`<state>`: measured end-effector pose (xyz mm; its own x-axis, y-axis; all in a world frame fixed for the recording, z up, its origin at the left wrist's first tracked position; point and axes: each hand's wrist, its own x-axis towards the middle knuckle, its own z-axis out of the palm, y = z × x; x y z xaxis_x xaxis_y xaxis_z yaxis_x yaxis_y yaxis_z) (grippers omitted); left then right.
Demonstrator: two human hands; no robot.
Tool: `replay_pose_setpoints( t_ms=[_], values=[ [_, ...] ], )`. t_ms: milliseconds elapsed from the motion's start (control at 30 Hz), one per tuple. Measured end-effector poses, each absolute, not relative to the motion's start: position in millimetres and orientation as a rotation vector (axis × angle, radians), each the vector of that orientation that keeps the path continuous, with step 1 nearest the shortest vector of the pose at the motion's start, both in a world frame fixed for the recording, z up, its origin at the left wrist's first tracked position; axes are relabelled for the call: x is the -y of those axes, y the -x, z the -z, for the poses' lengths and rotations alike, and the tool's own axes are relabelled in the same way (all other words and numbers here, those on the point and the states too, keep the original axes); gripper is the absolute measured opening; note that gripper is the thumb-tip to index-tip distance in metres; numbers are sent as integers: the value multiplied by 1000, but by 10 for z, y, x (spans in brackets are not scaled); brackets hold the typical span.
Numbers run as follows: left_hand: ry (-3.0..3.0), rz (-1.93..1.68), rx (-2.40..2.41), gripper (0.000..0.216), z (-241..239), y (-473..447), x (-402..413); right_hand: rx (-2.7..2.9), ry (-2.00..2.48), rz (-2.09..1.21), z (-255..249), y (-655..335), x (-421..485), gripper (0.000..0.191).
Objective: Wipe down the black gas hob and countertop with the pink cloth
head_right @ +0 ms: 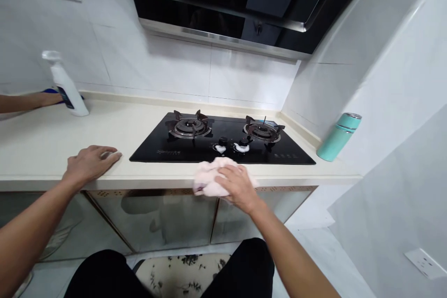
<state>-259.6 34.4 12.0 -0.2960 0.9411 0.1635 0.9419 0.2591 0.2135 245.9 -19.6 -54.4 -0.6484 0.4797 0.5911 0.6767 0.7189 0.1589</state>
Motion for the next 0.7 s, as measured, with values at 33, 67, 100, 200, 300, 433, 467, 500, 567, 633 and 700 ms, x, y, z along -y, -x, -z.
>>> replay_pose_setpoints(
  t_ms=[33,67,100,200,300,433,467,500,567,633,700],
  values=[
    [1860,425,2484,61,-112,2596,-347,2388,936,538,589,-2764,231,40],
    [1858,425,2477,60,-106,2592,-348,2379,1012,565,620,-3067,267,38],
    [1856,427,2469,60,-103,2584,-345,2367,1102,583,637,-3366,300,37],
    [1854,424,2456,62,-109,2550,-326,2333,1409,553,619,-4216,371,40],
    [1859,416,2463,62,-126,2522,-311,2254,1687,500,568,-4963,400,45],
    [1865,411,2459,61,-139,2493,-301,2084,1962,581,564,-5607,428,40],
    [1865,408,2462,60,-141,2482,-297,2055,2008,613,570,-5662,437,38],
    [1865,410,2465,60,-143,2469,-291,2037,2039,646,573,-5665,447,37],
    [1863,428,2465,59,-148,2437,-279,2045,2041,716,570,-5508,470,37],
    [1865,462,2455,59,-155,2409,-270,2099,1964,773,557,-5150,493,37],
    [1866,484,2454,60,-161,2392,-267,2174,1832,790,552,-4635,510,38]
  ],
)
